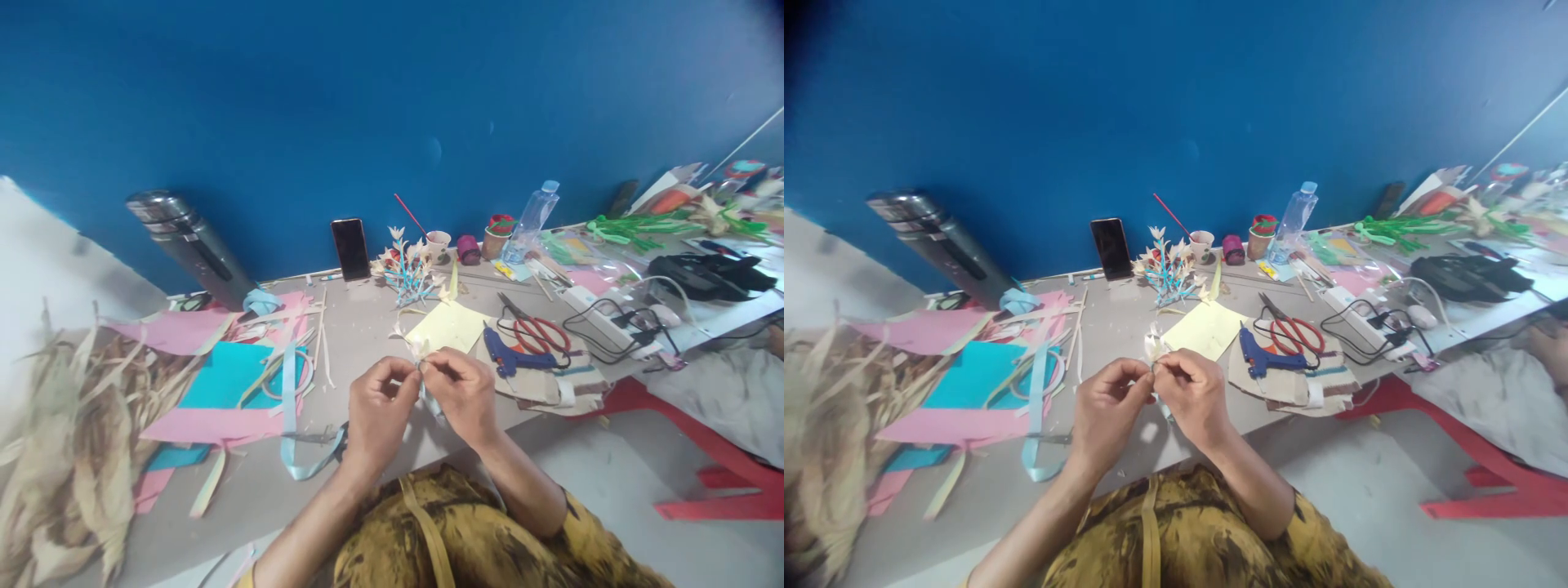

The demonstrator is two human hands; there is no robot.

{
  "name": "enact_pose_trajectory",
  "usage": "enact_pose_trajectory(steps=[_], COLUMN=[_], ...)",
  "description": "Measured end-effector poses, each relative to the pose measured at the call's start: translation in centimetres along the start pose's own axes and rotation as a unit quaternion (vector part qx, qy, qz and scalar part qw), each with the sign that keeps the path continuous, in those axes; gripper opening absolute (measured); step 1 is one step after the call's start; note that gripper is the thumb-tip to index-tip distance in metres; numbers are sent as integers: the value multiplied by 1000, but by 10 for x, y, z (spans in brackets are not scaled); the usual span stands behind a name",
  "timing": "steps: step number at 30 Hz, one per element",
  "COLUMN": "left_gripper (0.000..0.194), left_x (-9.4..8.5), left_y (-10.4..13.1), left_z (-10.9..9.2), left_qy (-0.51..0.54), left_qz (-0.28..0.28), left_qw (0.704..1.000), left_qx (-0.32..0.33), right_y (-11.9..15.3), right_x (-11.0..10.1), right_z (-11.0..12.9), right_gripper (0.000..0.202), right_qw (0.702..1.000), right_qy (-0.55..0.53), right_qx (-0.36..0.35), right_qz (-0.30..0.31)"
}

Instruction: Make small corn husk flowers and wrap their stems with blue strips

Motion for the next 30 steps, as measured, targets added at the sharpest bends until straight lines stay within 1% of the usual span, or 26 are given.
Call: enact_pose_trajectory(steps=[2, 3, 5, 7, 10, 12, 14, 17, 19, 21, 23, 25, 26, 28, 30], left_gripper=[12, 14, 19, 20, 19, 18, 19, 20, 17, 13, 12, 17, 20, 23, 22], left_x=[1, 2, 5, 8, 10, 10, 11, 11, 11, 8, 3, -4, -6, -9, -12], left_y=[2, 3, 4, 4, 0, -2, -4, -3, -2, -2, -3, -5, -6, -8, -8], left_z=[-1, -1, 2, 6, 11, 12, 12, 9, 8, 8, 12, 16, 17, 19, 19], left_qy=[-74, -109, -170, -213, -236, -241, -247, -229, -177, -99, -20, 50, 80, 118, 122], left_qz=[-41, -60, -93, -107, -101, -98, -103, -91, -46, 3, 22, 29, 37, 51, 50], left_qw=[994, 985, 962, 942, 932, 932, 931, 940, 961, 986, 999, 998, 994, 988, 988], left_qx=[75, 117, 193, 238, 257, 254, 250, 235, 205, 137, 42, -37, -61, -82, -82], right_y=[0, -1, -1, -1, 2, 4, 5, 3, 0, -1, -1, 1, 1, 2, 2], right_x=[3, 5, 7, 9, 11, 12, 13, 10, 6, 3, 2, 3, 4, 7, 8], right_z=[1, 2, 2, 2, 2, 1, -1, -5, -7, -10, -12, -14, -14, -12, -7], right_gripper=[21, 21, 19, 19, 22, 21, 19, 20, 24, 26, 28, 28, 28, 27, 27], right_qw=[1000, 999, 998, 998, 998, 999, 999, 998, 997, 995, 992, 987, 985, 984, 988], right_qy=[-5, -4, -1, 8, 15, 8, 0, -10, -16, -27, -55, -90, -103, -108, -87], right_qx=[29, 42, 57, 59, 37, 20, 19, 36, 58, 86, 110, 123, 123, 102, 59], right_qz=[-2, -6, -16, -31, -47, -43, -38, -49, -54, -42, -5, 45, 66, 99, 116])
Point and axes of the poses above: each hand's wrist, its own y-axis away from the middle knuckle, its own x-axis out of the palm, z = x × y, the point moved 3 cm from there along -y, towards the middle knuckle, and after that the axes turned 1 degree about -y, right-handed, at the moved point
